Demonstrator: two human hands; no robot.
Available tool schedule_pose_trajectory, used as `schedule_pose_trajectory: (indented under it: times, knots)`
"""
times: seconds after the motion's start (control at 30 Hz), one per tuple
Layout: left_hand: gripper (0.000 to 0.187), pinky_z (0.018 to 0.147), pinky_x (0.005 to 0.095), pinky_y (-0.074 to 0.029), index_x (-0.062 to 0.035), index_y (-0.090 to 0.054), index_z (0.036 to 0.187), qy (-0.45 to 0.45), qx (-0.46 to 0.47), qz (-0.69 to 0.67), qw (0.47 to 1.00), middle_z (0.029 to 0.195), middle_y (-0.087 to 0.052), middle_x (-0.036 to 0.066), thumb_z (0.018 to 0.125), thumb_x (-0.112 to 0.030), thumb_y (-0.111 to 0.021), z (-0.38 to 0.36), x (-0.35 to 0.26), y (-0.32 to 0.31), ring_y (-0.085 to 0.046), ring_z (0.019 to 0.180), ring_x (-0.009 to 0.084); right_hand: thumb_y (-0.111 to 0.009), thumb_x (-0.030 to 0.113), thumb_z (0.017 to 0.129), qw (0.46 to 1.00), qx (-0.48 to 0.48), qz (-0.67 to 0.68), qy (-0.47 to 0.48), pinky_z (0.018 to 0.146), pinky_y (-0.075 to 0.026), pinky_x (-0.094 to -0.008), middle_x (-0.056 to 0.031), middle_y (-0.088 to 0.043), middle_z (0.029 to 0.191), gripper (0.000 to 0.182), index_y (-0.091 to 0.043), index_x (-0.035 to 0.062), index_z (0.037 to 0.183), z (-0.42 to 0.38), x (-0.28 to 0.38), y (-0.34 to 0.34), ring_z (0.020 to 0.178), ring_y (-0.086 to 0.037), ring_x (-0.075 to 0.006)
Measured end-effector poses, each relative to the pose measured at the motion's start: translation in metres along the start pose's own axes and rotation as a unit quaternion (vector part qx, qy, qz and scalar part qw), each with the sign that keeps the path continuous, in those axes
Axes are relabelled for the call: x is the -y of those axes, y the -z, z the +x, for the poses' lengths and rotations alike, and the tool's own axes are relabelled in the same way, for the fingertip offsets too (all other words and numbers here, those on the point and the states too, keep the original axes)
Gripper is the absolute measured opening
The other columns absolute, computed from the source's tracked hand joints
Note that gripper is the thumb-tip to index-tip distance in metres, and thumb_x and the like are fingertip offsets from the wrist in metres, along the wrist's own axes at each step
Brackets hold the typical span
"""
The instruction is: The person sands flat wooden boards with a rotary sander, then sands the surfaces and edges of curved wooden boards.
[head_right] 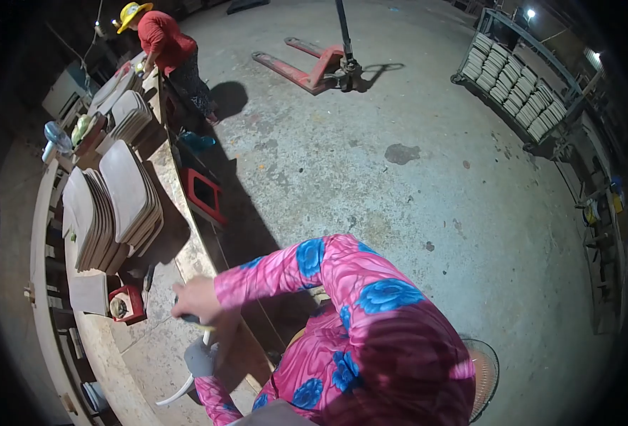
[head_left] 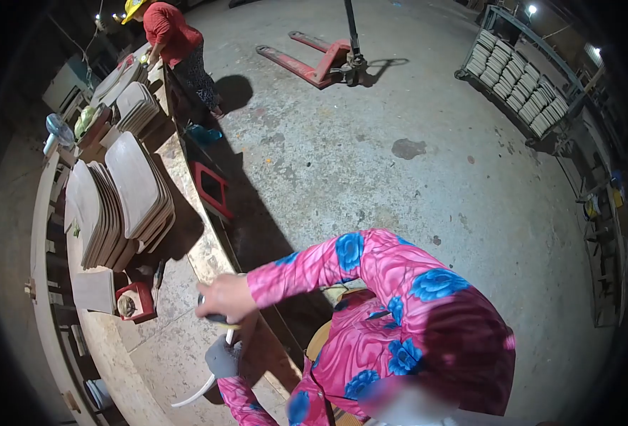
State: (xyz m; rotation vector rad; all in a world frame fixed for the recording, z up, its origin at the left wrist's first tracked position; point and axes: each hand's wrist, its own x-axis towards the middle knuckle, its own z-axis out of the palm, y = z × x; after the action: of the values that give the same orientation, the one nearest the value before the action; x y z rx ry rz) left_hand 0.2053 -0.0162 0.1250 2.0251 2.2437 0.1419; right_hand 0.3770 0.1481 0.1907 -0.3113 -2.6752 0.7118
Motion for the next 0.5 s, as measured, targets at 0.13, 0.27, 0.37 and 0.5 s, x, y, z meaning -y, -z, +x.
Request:
schedule_pose_trajectory:
  times: [0.13,0.27,0.37,0.5]
  knots:
    - [0.021,0.058,0.0439,-0.049,-0.0126,-0.068,0.081,0.014,-0.002,0.0,1.0,0.07,-0.064,0.015,0.067,-0.027,-0.072,-0.004,-0.003,-0.003,-0.062,0.064,0.035,-0.072,0.021,0.063,0.999,0.041,0.005,-0.012,0.067,-0.052,-0.044,-0.02,-0.051,0.101,0.047,-0.06,0.0224,0.109,0.011,-0.005,0.01,0.082,-0.063,-0.0354]
    - [0.023,0.058,0.0428,-0.049,-0.013,-0.069,0.083,0.044,0.016,0.018,0.999,0.071,-0.064,0.015,0.068,-0.029,-0.073,-0.01,-0.009,0.005,-0.062,0.064,0.0344,-0.073,0.035,0.061,0.963,0.155,0.171,-0.142,0.079,-0.049,-0.0416,-0.0179,-0.061,0.1,0.063,-0.054,0.0162,0.118,0.02,-0.1,0.03,0.093,-0.062,-0.0351]
    - [0.025,0.059,0.0418,-0.049,-0.0132,-0.069,0.085,0.042,0.014,-0.017,0.999,0.071,-0.064,0.015,0.068,-0.031,-0.074,-0.001,-0.012,0.004,-0.063,0.065,0.0337,-0.075,0.022,0.07,0.849,0.123,0.468,-0.212,0.082,-0.045,-0.028,-0.007,-0.053,0.11,0.06,-0.049,0.0105,0.122,-0.019,-0.158,-0.001,0.097,-0.052,-0.0162]
    - [0.023,0.059,0.0418,-0.048,-0.0152,-0.07,0.086,0.052,0.012,-0.045,0.998,0.07,-0.063,0.013,0.072,-0.034,-0.073,-0.006,-0.014,0.01,-0.062,0.065,0.0335,-0.072,0.032,0.073,0.81,0.077,0.5,-0.296,0.1,-0.038,-0.0301,-0.0097,-0.041,0.129,0.062,-0.051,0.012,0.128,-0.073,-0.184,-0.059,0.12,-0.044,-0.019]
